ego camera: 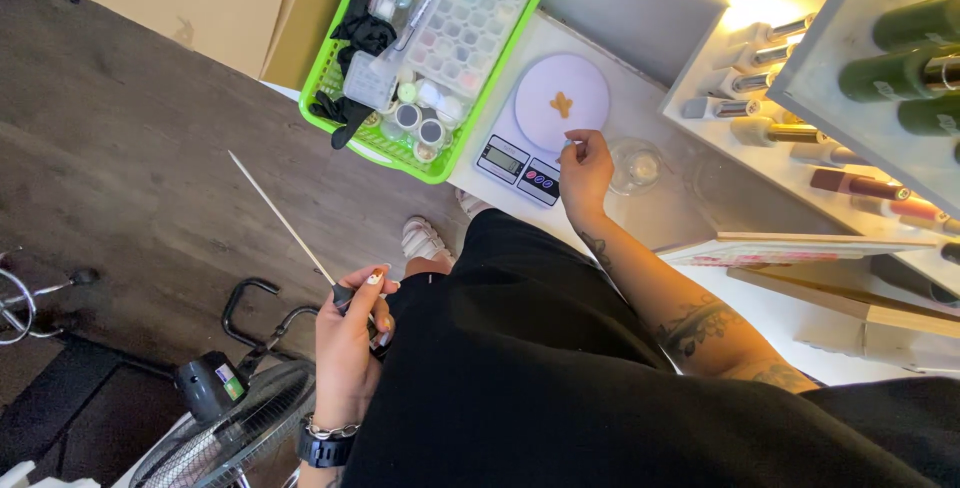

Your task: Weighing wax decorations and melting wax to pour into silicone molds.

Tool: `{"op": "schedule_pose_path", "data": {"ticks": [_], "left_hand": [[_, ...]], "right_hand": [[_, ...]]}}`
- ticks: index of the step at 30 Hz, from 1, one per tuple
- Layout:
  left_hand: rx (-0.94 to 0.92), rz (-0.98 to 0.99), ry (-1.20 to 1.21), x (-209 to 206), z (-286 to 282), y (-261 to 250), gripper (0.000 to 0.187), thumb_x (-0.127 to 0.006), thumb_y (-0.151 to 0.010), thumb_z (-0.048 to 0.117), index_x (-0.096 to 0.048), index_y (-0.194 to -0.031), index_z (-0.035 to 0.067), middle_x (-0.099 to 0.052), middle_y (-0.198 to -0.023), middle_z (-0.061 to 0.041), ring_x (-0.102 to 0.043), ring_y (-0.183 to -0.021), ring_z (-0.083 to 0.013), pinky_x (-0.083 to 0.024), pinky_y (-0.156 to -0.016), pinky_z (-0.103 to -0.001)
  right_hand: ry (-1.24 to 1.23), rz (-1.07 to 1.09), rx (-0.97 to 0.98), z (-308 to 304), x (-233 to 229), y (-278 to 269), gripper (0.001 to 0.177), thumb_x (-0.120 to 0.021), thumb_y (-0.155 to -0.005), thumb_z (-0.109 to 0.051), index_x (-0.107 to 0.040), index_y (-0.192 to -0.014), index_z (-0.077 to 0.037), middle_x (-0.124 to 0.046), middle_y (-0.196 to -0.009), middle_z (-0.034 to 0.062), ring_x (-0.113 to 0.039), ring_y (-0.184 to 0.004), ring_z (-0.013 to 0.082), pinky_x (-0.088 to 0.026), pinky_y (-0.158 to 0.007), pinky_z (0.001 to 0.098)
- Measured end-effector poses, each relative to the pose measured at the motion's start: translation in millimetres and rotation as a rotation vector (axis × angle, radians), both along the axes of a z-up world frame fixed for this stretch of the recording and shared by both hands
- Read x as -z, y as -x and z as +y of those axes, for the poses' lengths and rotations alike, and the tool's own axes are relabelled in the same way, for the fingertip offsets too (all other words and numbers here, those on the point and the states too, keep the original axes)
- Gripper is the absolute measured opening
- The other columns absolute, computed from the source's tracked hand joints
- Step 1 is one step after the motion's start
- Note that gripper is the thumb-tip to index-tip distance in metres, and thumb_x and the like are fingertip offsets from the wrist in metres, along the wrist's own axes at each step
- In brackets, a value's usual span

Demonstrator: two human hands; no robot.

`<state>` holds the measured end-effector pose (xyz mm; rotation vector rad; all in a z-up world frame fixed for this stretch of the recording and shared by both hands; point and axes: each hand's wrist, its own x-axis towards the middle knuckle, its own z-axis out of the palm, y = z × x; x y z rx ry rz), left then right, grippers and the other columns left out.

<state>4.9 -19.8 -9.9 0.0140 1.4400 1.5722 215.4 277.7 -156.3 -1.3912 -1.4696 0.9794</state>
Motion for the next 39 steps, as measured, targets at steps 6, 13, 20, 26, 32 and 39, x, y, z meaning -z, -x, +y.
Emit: {"op": "schedule_pose_path", "data": {"ticks": [6, 13, 20, 26, 32, 39], "left_hand": [[0.014, 0.012, 0.008, 2, 0, 2, 0.021, -0.061, -0.099, 0.013, -0.065, -0.114, -0.001, -0.069, -0.09, -0.007, -0.05, -0.055, -0.0064, -0.037, -0.045, -0.023], [0.015, -0.01, -0.006, 4, 0, 6, 0.021, -0.062, -0.099, 0.013, -0.065, -0.114, -0.001, -0.069, -0.09, -0.007, -0.05, -0.054, -0.0061, -0.037, -0.044, -0.022], [0.029, 0.004, -0.002, 0, 0, 7, 0.022, -0.061, -0.099, 0.013, -0.066, -0.114, -0.001, -0.07, -0.091, -0.007, -0.05, -0.054, -0.0059, -0.037, -0.044, -0.022], [-0.003, -0.018, -0.014, 5, -5, 7, 0.021, -0.061, -0.099, 0.013, -0.065, -0.115, 0.0, -0.068, -0.09, -0.006, -0.05, -0.054, -0.0056, -0.037, -0.044, -0.022], [-0.024, -0.041, -0.031, 9, -10, 6, 0.02, -0.061, -0.1, 0.013, -0.065, -0.114, 0.0, -0.068, -0.091, -0.007, -0.049, -0.054, -0.0054, -0.036, -0.044, -0.021], [-0.027, -0.057, -0.02, 5, -6, 4, 0.02, -0.062, -0.099, 0.013, -0.065, -0.114, 0.0, -0.069, -0.091, -0.007, -0.05, -0.054, -0.0053, -0.036, -0.043, -0.022]], "right_hand": [[0.028, 0.022, -0.012, 1, 2, -4, 0.015, -0.057, -0.096, -0.001, -0.064, -0.109, -0.002, -0.061, -0.076, 0.0026, -0.065, -0.068, 0.0107, -0.048, -0.059, 0.0262], [-0.031, -0.192, -0.012, 9, -17, 7, 0.026, -0.062, -0.093, -0.003, -0.064, -0.119, -0.005, -0.061, -0.072, 0.0055, -0.062, -0.065, 0.0174, -0.049, -0.06, 0.0326], [-0.171, -0.467, 0.01, 55, 1, 22, 0.035, -0.074, -0.086, -0.008, -0.058, -0.116, -0.004, -0.064, -0.081, 0.0095, -0.064, -0.069, 0.0248, -0.051, -0.063, 0.0423], [-0.174, -0.502, -0.028, 66, 4, 19, 0.027, -0.079, -0.083, -0.009, -0.06, -0.102, -0.004, -0.064, -0.081, 0.0082, -0.065, -0.071, 0.024, -0.052, -0.065, 0.0407], [-0.173, -0.451, -0.023, 65, 0, 15, 0.025, -0.079, -0.086, -0.011, -0.062, -0.103, -0.005, -0.064, -0.079, 0.0086, -0.065, -0.07, 0.0232, -0.053, -0.065, 0.0398], [-0.224, -0.468, -0.021, 57, -11, 14, 0.038, -0.077, -0.084, -0.009, -0.058, -0.116, -0.002, -0.063, -0.078, 0.0091, -0.064, -0.068, 0.0248, -0.052, -0.064, 0.0412]]}}
